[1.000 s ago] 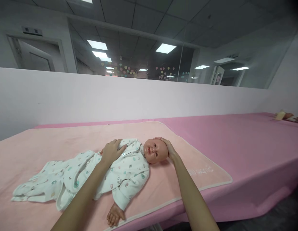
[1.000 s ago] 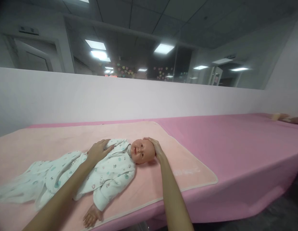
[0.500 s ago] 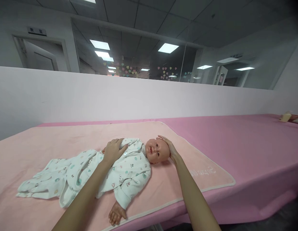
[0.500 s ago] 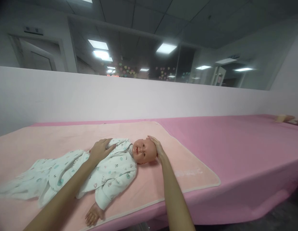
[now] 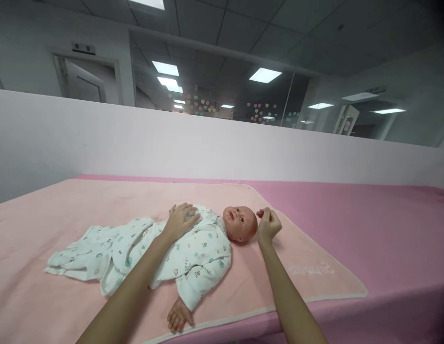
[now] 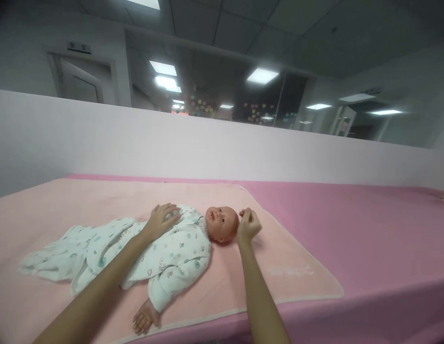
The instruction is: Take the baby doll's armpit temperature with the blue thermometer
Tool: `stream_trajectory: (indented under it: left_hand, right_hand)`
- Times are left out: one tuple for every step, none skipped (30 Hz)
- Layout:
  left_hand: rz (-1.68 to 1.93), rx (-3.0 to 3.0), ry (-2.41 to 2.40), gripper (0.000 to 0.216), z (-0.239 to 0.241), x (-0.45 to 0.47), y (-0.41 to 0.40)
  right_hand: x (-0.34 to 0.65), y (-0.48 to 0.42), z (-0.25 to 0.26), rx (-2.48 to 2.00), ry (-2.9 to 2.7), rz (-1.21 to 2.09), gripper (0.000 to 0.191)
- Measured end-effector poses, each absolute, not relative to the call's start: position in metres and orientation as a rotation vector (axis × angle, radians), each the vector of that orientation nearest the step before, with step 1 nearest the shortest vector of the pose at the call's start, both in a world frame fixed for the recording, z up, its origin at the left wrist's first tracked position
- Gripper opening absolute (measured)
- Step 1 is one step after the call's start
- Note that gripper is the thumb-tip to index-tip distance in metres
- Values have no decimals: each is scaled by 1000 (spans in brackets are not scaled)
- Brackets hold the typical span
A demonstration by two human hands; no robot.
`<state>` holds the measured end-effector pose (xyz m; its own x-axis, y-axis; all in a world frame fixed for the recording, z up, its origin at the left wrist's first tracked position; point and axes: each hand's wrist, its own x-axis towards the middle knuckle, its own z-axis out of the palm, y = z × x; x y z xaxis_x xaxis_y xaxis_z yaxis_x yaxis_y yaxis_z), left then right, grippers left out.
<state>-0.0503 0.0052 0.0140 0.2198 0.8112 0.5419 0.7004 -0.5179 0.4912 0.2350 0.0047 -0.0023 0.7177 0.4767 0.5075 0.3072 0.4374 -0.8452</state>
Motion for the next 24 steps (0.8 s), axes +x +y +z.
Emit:
stream_trajectory:
  left_hand:
    - [1148,2418,1416,36,16,-47,1]
    - [1135,2472,1361,35,19,-44,-4]
    - [1131,2499,1311,34,21,-41,-8]
    - [1123,2514,1266,33,23,-38,-12]
    - [1102,2524,1222,33,25,-35,-15]
    - [1068,2531,1180,33,26,-33,-17]
    - [1035,2532,1147,32,25,-31,-17]
    - [1008,2524,1121,30,24,-30,-16]
    - [997,2503,1107,28,23,-29,-15]
    - [1001,2471,1101,27,21,-28,-13]
    - [1015,2433,1099,26,19,-28,-11]
    - [1029,2397,1098,26,17,-28,-9]
    - [1043,2365,1100,26,15,-28,-8]
    - [1056,2339,1108,26,14,-28,-6]
    - [1067,2316,1119,27,14,-29,-6]
    - [1072,2301,1122,28,14,-29,-6]
    - [1075,2290,1112,28,14,-29,-6]
    - [1072,2288,1086,29,15,-29,-7]
    - [1065,2296,1051,28,16,-30,-8]
    - [1054,2312,1015,27,17,-30,-9]
    - [1043,2330,989,26,17,-30,-9]
    - [1034,2341,976,25,18,-30,-9]
    - [1027,2339,972,25,17,-30,-9]
    - [1024,2323,966,25,17,-30,-9]
  right_hand:
    - [231,1,-3,-1167,-869,-7,31]
    - [226,-2,-4,-1170,-959,-111,29]
    - [218,-6,-6,-1156,-1084,-181,27]
    - [209,-9,-8,-1123,-1241,-222,24]
    - [198,-12,-10,-1078,-1421,-251,23]
    - [186,-15,-13,-1028,-1611,-272,21]
    - [174,-18,-15,-978,-1794,-290,22]
    - [162,-20,-17,-939,-1954,-297,23]
    - [152,-22,-18,-907,-2059,-293,24]
    - [143,-24,-19,-883,-2128,-287,26]
    - [138,-25,-18,-877,-2156,-280,26]
    - [135,-25,-18,-889,-2148,-277,27]
    - [134,-24,-17,-920,-2124,-281,27]
    - [136,-23,-15,-958,-2090,-287,26]
    - [138,-21,-15,-991,-2056,-294,26]
    - [140,-20,-14,-1015,-2033,-301,26]
    - [143,-19,-14,-1026,-2025,-306,26]
    - [144,-18,-14,-1025,-2031,-312,26]
    - [145,-18,-15,-1025,-2040,-318,26]
    - [145,-18,-16,-1031,-2044,-323,27]
    - [145,-18,-16,-1042,-2041,-325,28]
    - [144,-19,-17,-1055,-2034,-320,28]
    - [143,-20,-18,-1063,-2026,-307,28]
    - [142,-21,-18,-1065,-2019,-285,28]
